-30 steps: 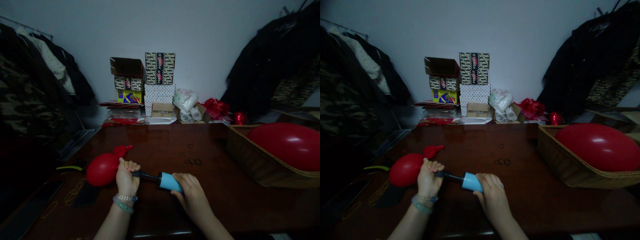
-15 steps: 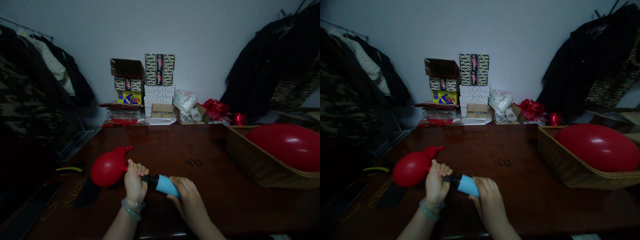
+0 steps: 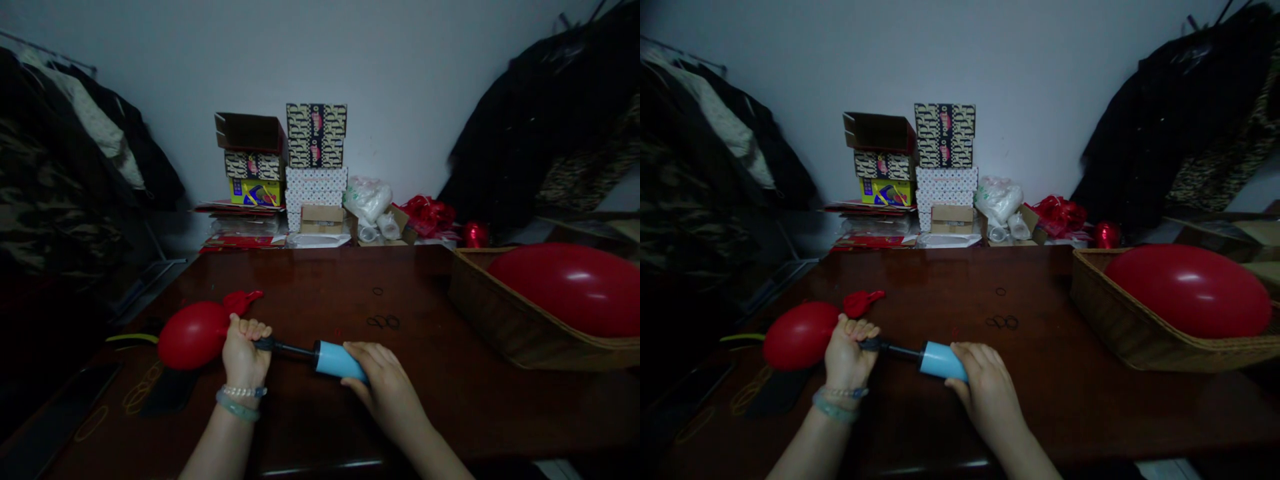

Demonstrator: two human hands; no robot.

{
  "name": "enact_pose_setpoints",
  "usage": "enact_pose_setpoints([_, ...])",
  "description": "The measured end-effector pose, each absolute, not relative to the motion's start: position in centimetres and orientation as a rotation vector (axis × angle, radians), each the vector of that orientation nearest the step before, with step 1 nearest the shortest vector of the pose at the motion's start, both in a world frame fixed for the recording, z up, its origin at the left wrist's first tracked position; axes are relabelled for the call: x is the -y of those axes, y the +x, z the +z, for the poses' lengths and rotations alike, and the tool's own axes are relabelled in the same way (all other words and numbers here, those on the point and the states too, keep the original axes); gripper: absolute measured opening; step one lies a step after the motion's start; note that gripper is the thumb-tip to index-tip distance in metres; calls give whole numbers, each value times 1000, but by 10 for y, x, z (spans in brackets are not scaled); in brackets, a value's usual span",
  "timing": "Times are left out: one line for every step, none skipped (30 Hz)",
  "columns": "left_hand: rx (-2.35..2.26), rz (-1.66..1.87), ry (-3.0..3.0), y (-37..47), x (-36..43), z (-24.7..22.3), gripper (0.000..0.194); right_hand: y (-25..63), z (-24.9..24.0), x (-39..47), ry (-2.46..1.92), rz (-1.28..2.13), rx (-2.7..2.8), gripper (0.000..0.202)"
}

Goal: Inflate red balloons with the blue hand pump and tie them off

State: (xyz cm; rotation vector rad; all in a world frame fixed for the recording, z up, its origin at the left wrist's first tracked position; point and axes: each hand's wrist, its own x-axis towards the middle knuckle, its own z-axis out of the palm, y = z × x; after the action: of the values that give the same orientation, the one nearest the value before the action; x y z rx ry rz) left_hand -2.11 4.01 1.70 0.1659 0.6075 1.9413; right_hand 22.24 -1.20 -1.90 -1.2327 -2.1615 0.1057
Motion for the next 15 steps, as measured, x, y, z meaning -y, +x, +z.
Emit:
enact_pose_setpoints([-606, 1937, 161, -21, -40, 16, 41, 222, -20, 12, -1240, 107, 2163, 48])
enact_pose_setpoints([-607, 1933, 157, -21, -40, 15, 40, 221, -21, 13, -1249, 107, 2162, 48])
enact_pose_setpoints([-609, 1932, 155, -21, -40, 14, 40, 220, -22, 14, -1255, 104, 2159, 48])
enact_pose_setpoints([-614, 1933, 154, -20, -39, 12, 40, 219, -24, 15, -1257, 100, 2153, 47])
enact_pose_setpoints([-620, 1935, 153, -20, -39, 11, 40, 217, -24, 16, -1254, 95, 2146, 47])
enact_pose_setpoints([-624, 1937, 156, -19, -38, 10, 40, 216, -25, 17, -1248, 93, 2142, 46])
enact_pose_setpoints([-626, 1937, 158, -18, -37, 10, 40, 214, -25, 18, -1240, 91, 2138, 46])
enact_pose_setpoints([-625, 1934, 161, -16, -36, 9, 41, 213, -24, 20, -1233, 88, 2135, 46])
enact_pose_setpoints([-621, 1928, 163, -14, -35, 9, 41, 211, -23, 21, -1228, 89, 2135, 47])
enact_pose_setpoints([-619, 1919, 162, -11, -33, 9, 41, 210, -23, 22, -1228, 90, 2133, 47])
enact_pose_setpoints([-618, 1909, 163, -7, -32, 9, 41, 208, -22, 23, -1230, 95, 2132, 47])
enact_pose_setpoints([-620, 1897, 164, -3, -31, 8, 41, 206, -22, 25, -1234, 102, 2130, 46])
enact_pose_setpoints([-624, 1885, 169, 2, -30, 8, 41, 204, -22, 26, -1240, 113, 2127, 46])
enact_pose_setpoints([-629, 1873, 177, 6, -29, 8, 42, 202, -22, 27, -1247, 127, 2123, 45])
enact_pose_setpoints([-633, 1863, 186, 10, -28, 7, 42, 200, -23, 29, -1254, 140, 2118, 45])
